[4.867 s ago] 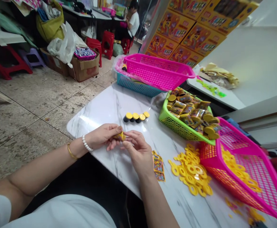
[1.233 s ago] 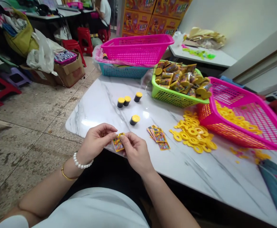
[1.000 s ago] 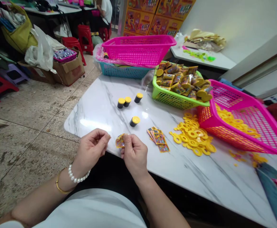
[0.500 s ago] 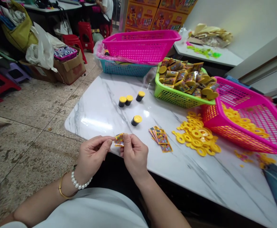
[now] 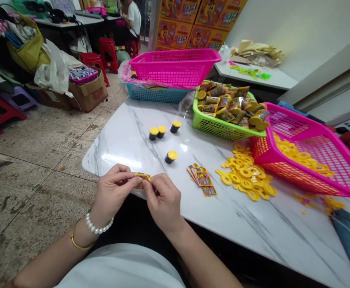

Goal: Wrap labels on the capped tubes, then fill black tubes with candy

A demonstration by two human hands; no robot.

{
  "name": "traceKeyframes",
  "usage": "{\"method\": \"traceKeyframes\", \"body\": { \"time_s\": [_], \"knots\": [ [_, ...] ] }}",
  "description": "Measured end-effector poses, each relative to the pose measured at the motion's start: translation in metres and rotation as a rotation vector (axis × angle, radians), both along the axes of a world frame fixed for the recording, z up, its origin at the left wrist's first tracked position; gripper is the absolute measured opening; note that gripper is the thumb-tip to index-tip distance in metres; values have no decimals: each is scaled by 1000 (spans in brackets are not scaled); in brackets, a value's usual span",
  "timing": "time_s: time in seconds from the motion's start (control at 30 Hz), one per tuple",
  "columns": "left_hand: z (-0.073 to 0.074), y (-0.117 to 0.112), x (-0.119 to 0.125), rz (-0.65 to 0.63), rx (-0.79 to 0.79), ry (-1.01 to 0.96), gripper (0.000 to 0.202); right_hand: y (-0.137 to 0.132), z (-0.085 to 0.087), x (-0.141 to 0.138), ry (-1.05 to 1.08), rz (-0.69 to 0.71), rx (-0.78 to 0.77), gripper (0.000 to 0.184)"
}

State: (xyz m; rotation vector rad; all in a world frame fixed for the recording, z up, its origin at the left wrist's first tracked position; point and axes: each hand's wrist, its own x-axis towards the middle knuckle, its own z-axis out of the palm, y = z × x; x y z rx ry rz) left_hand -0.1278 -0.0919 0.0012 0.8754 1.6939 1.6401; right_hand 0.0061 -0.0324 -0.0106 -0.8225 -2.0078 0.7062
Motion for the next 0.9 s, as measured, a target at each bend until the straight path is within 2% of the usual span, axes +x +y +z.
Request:
{"method": "traceKeyframes", "body": {
  "time_s": [0.13,0.23,0.3,0.37,0.43,0.47,0.53,0.6,0.67,0.77,0.9],
  "knots": [
    [9,3,-6,-71,-95,-141,12,3,7,-1,-103,45,63,21],
    [14,7,-13,-135,-152,-245,18,17,17,4,-193,113,70,23],
    [16,12,-19,-176,-147,-313,22,36,25,11,-224,100,108,21],
    [17,20,-26,-209,-141,-421,24,62,32,20,-276,17,219,19],
    [17,30,-34,-262,-136,-551,25,89,36,27,-383,-30,307,26],
    [18,36,-37,-282,-132,-611,25,100,37,30,-442,-16,301,29],
    [18,49,-42,-299,-135,-702,21,116,36,33,-515,48,184,27],
    [19,62,-45,-291,-151,-785,12,121,33,33,-449,77,-17,26],
    [19,72,-45,-302,-167,-870,6,119,30,32,-247,82,-266,31],
    [19,81,-43,-332,-171,-962,8,112,26,29,128,138,-595,38],
    [17,87,-39,-319,-160,-1000,9,107,23,24,378,184,-753,39]
  ]
}}
